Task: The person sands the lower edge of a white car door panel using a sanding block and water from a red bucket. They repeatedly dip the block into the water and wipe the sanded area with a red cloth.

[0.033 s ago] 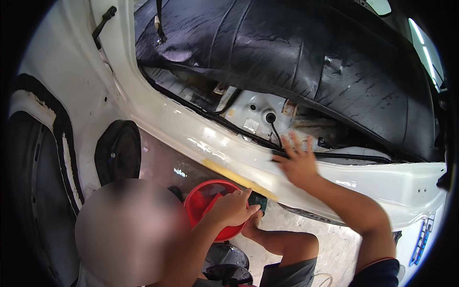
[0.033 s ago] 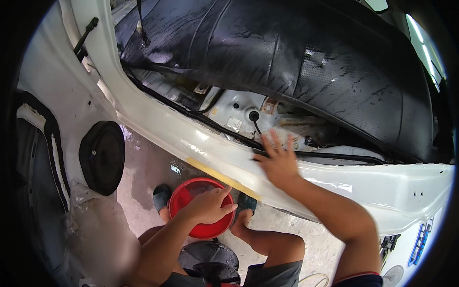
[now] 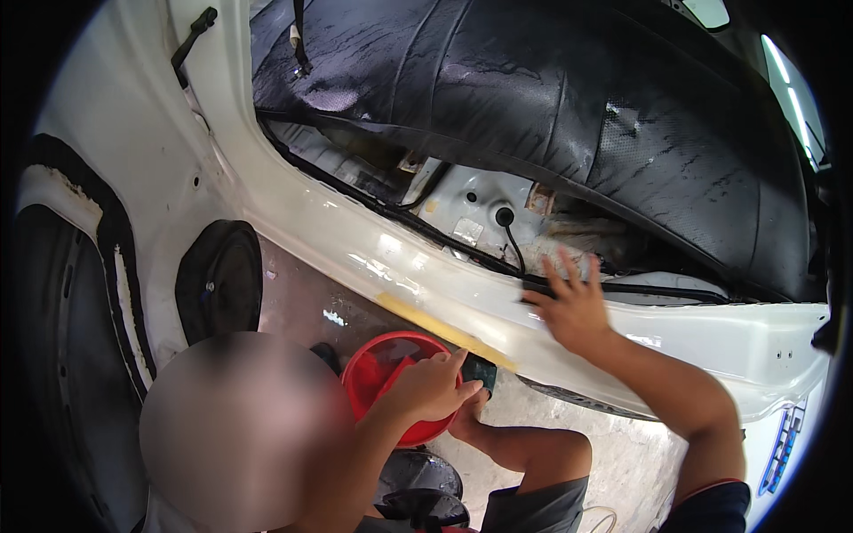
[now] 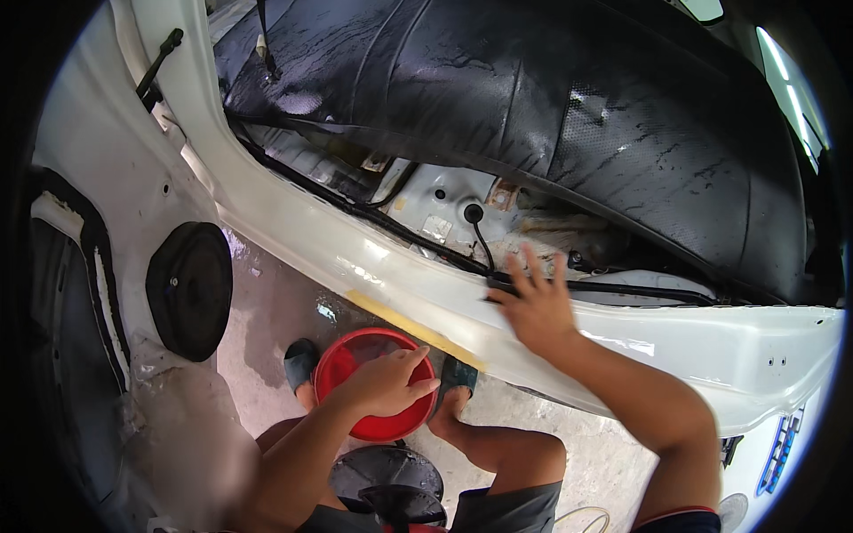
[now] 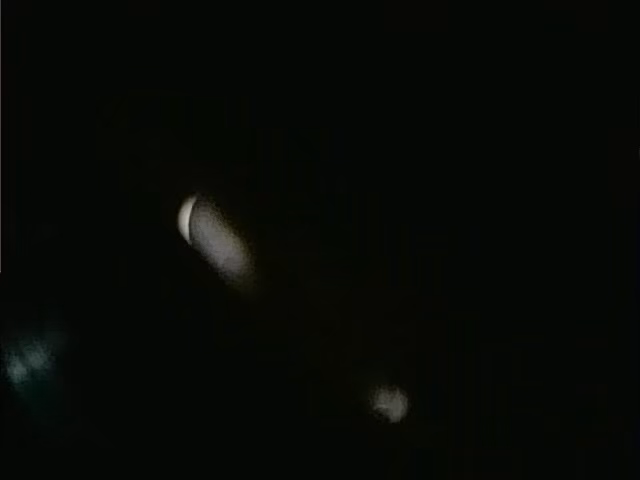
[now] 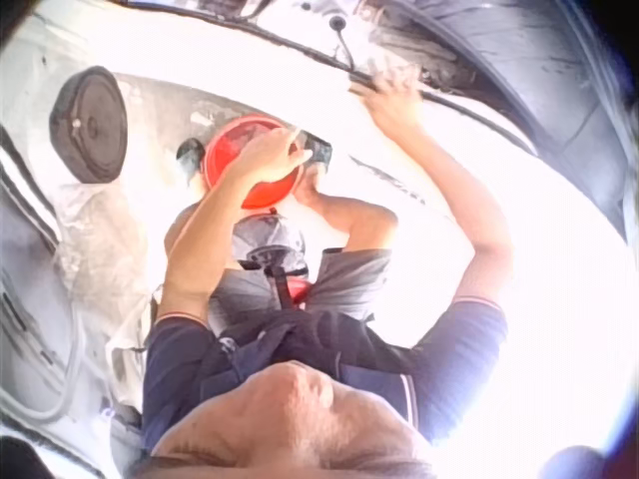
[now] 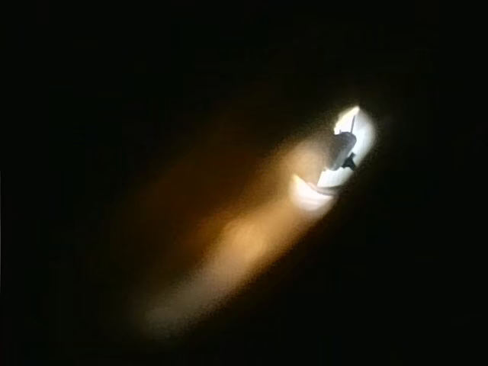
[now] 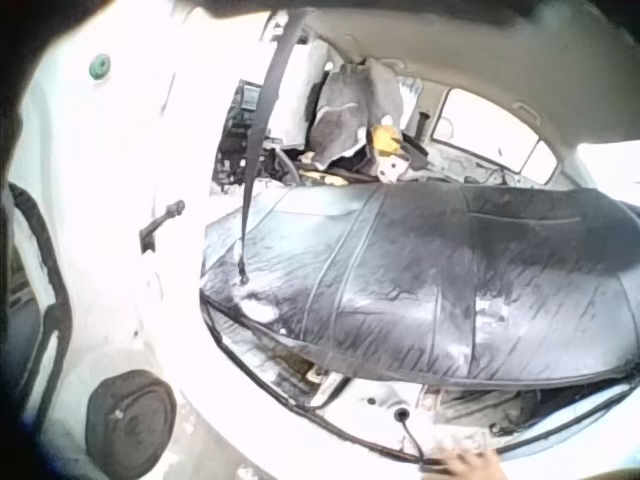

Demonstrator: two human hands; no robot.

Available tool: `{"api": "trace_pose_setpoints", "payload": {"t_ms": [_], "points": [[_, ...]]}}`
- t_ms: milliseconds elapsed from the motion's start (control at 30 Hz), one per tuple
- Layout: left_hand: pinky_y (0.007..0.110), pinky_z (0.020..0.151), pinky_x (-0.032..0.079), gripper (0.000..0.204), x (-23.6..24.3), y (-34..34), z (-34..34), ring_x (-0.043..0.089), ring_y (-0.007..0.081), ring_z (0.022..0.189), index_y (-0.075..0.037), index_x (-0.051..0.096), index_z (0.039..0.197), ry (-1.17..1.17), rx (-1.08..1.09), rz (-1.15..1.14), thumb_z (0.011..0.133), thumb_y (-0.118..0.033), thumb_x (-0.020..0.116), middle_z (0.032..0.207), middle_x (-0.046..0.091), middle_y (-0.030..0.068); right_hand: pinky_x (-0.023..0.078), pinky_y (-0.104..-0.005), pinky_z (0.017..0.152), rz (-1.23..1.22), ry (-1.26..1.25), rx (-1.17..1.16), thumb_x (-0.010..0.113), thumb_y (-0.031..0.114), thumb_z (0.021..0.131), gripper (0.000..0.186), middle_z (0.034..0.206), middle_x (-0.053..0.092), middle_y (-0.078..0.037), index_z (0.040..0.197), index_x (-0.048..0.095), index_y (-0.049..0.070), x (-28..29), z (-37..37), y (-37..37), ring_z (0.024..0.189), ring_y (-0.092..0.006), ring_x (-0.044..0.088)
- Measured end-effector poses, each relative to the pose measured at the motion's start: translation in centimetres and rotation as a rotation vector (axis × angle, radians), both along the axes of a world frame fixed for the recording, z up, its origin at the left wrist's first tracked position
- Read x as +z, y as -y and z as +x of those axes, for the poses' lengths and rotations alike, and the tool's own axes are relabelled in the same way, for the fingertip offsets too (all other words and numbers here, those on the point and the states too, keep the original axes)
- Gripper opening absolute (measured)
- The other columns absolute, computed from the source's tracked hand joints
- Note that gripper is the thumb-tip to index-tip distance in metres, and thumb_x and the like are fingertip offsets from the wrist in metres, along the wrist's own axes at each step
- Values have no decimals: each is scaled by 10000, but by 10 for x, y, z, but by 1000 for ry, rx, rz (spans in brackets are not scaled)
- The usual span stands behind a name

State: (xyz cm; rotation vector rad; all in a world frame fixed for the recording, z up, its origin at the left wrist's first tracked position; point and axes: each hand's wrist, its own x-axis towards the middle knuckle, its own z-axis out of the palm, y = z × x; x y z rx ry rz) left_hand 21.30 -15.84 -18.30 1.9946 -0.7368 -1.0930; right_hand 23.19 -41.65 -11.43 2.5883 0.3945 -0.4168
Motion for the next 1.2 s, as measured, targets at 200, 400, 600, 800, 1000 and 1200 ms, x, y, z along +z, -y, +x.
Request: {"api": "trace_pose_setpoints", "payload": {"t_ms": [200, 400, 600, 800, 1000, 1200], "points": [[485, 1049, 444, 747, -8, -4, 5, 515, 438, 1291, 21, 377, 1486, 41, 8, 13, 979, -505, 533, 1416, 499, 293, 75, -719, 1158, 152, 114, 83, 528, 444, 987, 373, 1645, 248, -106, 1322, 655, 340, -53, 34, -22, 1540, -375, 85], [500, 1016, 466, 740, -8, -1, 4, 551, 441, 1241, 8, 383, 1481, 63, 15, 35, 975, -513, 528, 1370, 528, 281, 76, -709, 1161, 62, 97, -23, 517, 420, 997, 366, 1646, 247, -110, 1331, 647, 345, -80, 33, -28, 1538, -362, 109], [517, 979, 487, 731, -4, -7, -3, 575, 442, 1208, 3, 384, 1478, 47, -14, 18, 977, -511, 524, 1340, 545, 274, 89, -710, 1155, 163, 81, -18, 510, 395, 1000, 368, 1628, 290, -116, 1330, 649, 313, -68, 32, -27, 1537, -353, 119], [534, 927, 511, 744, -5, -7, -2, 610, 443, 1146, 1, 401, 1466, 107, 24, -45, 968, -539, 524, 1284, 572, 274, 83, -720, 1155, 127, 158, 48, 551, 408, 975, 355, 1613, 319, -115, 1296, 674, 318, -83, 28, -22, 1537, -378, 108], [499, 1023, 460, 761, 2, -6, 1, 528, 438, 1268, 6, 344, 1504, 36, -61, 70, 980, -514, 525, 1420, 497, 269, 99, -740, 1145, 221, 139, 50, 562, 415, 967, 344, 1643, 261, -86, 1281, 680, 339, -102, 45, -34, 1539, -380, 95], [509, 1009, 469, 727, 11, -8, 5, 526, 406, 1284, -11, 386, 1477, 19, -50, 96, 973, -514, 537, 1420, 507, 234, 106, -741, 1134, 108, 20, -55, 533, 427, 979, 336, 1586, 353, -113, 1272, 681, 354, -18, 18, -14, 1525, -380, 124]]}}
